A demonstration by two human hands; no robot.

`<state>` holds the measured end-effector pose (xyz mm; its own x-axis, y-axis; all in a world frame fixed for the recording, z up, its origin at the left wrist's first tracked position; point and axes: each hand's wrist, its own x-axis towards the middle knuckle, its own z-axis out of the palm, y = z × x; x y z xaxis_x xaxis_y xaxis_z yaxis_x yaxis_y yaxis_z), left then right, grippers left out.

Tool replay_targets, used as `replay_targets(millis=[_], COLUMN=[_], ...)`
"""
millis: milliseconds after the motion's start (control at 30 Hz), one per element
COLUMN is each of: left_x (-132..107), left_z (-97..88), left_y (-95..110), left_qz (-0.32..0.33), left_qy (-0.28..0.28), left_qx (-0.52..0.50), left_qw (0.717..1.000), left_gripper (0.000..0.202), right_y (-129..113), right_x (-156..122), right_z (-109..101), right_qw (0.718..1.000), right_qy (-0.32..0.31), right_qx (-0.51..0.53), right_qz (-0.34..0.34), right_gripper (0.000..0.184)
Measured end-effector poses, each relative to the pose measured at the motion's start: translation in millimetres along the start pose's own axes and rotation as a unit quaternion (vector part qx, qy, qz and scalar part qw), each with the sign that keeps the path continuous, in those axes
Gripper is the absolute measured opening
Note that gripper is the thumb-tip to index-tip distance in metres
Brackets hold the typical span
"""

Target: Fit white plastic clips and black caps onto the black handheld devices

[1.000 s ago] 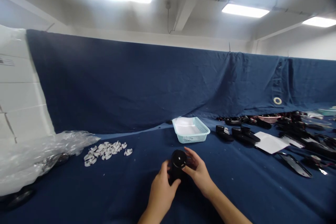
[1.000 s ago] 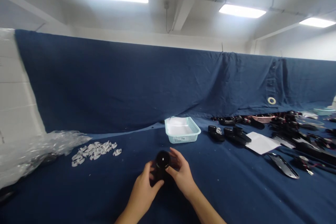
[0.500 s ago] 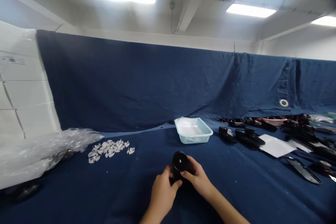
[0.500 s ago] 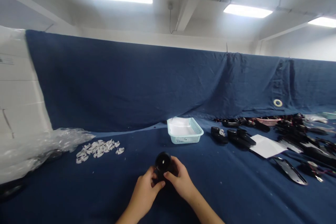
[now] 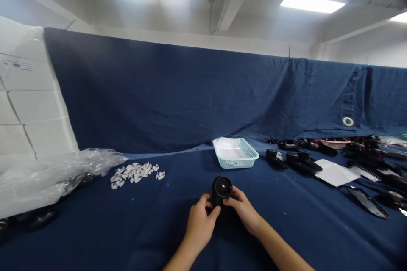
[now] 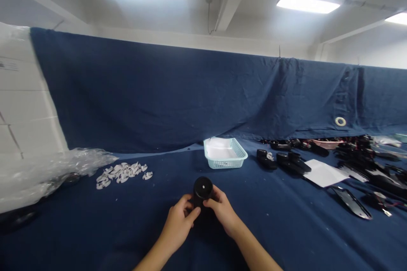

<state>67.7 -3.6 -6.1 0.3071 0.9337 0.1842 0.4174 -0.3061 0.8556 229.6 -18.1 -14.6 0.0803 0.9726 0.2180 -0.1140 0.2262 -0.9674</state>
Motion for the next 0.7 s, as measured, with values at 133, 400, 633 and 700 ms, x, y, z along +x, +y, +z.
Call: replay_targets(millis=[133,400,633,700], left_x=[2.6,5.5,8.9,9.9], left_z=[1.4,0.8,5.2,5.3], left_y=[-1.5,-5.5,-13.6,-13.6], left_qz=[-0.026,-0.024,-0.006,-0.009], left_qy=[0.003,-0.006,-0.022,-0.025], left_qx=[-0.029,-0.062,-0.101,-0.096], left_qw=[0.999,0.998,0.995,0.995], left_gripper=[0.036,0.032,0.025,0.023], right_y=[-0.2,-10.1,-11.2,-9.3], right_x=[-0.9,-13.8,-14.9,-13.7], right_z=[2.7,17.7,18.4,17.1], right_qw=[1.0,0.998,0.997,0.996], right_qy=[-0.006,-0.008,0.009,0.01], right_qx=[0.01,0.038,0.021,0.021], right_qz=[0.01,0.043,0.077,0.087], right_gripper=[0.037,0.029,0.031,0.031])
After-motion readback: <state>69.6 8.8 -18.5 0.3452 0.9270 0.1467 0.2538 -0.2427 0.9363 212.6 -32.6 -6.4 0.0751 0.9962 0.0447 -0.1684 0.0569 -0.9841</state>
